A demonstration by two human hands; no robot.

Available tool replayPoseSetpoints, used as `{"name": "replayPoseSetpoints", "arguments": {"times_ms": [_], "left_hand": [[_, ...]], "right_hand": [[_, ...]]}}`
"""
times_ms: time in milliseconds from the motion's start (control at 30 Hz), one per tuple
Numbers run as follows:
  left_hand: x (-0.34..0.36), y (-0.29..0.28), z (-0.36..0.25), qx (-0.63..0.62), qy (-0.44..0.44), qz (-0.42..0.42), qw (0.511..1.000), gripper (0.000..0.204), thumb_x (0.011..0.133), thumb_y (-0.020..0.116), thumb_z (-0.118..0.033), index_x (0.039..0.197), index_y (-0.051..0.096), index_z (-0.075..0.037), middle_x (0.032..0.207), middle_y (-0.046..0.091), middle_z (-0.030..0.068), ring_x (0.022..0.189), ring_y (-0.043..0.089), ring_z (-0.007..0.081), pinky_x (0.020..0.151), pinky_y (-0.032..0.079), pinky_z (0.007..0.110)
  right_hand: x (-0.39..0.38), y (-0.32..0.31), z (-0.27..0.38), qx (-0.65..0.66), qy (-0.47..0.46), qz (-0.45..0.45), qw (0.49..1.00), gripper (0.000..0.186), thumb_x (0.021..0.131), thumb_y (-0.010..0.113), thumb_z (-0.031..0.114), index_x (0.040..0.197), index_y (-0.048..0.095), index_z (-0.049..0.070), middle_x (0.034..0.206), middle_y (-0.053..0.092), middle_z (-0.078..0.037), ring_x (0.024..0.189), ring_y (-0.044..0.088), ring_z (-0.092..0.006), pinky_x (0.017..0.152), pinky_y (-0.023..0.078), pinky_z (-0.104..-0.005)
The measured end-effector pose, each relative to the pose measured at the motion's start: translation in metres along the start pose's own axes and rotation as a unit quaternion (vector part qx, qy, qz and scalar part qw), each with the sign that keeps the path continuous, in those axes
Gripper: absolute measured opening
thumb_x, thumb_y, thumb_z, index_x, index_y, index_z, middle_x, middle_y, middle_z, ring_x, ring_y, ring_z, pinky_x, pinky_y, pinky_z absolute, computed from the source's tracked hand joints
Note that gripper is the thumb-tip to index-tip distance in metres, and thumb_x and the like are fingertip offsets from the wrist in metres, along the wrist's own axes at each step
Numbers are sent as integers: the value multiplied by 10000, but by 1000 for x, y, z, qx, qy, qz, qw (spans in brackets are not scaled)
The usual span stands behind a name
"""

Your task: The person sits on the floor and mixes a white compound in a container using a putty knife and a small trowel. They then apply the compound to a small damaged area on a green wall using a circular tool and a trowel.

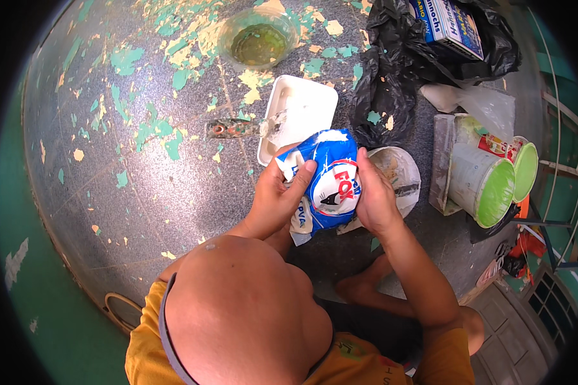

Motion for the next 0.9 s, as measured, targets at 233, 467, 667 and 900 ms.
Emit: {"name": "replayPoseSetpoints", "arguments": {"times_ms": [233, 467, 667, 900], "left_hand": [[1, -3, 13, 19, -68, -3, 997, 227, 929, 712, -126, 1116, 652, -14, 998, 721, 62, 889, 666, 104, 782, 551, 273], [1, -6, 16, 29, -81, -17, 996, 196, 930, 711, -130, 1086, 674, -16, 969, 729, 61, 854, 672, 98, 749, 553, 266], [0, -10, 20, 2, -86, -38, 996, 154, 938, 699, -125, 1047, 706, -17, 951, 737, 63, 836, 678, 95, 734, 554, 259], [-1, -8, 26, -25, -96, -29, 995, 136, 941, 692, -116, 1039, 709, -23, 948, 738, 53, 824, 679, 86, 722, 554, 256]], "right_hand": [[0, 1, -12, -29, -12, -30, 999, 364, 1073, 435, 367, 1149, 613, 59, 979, 665, -19, 851, 626, -65, 770, 513, -232], [2, 4, -13, -26, -19, -43, 999, 320, 1073, 449, 334, 1103, 615, 62, 942, 651, 0, 821, 602, -50, 741, 499, -223], [-1, 11, -10, -17, -10, -55, 998, 283, 1060, 493, 317, 1082, 621, 66, 921, 641, 12, 794, 574, -33, 706, 479, -213], [3, 2, -18, -57, -33, -66, 996, 267, 1050, 522, 307, 1059, 629, 62, 875, 649, 8, 748, 571, -34, 667, 473, -216]]}}
Point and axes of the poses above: each hand's wrist, its own x-axis towards the middle knuckle, its own y-axis out of the palm, z = x × y, the point moved 10 cm from there along x, towards the middle knuckle
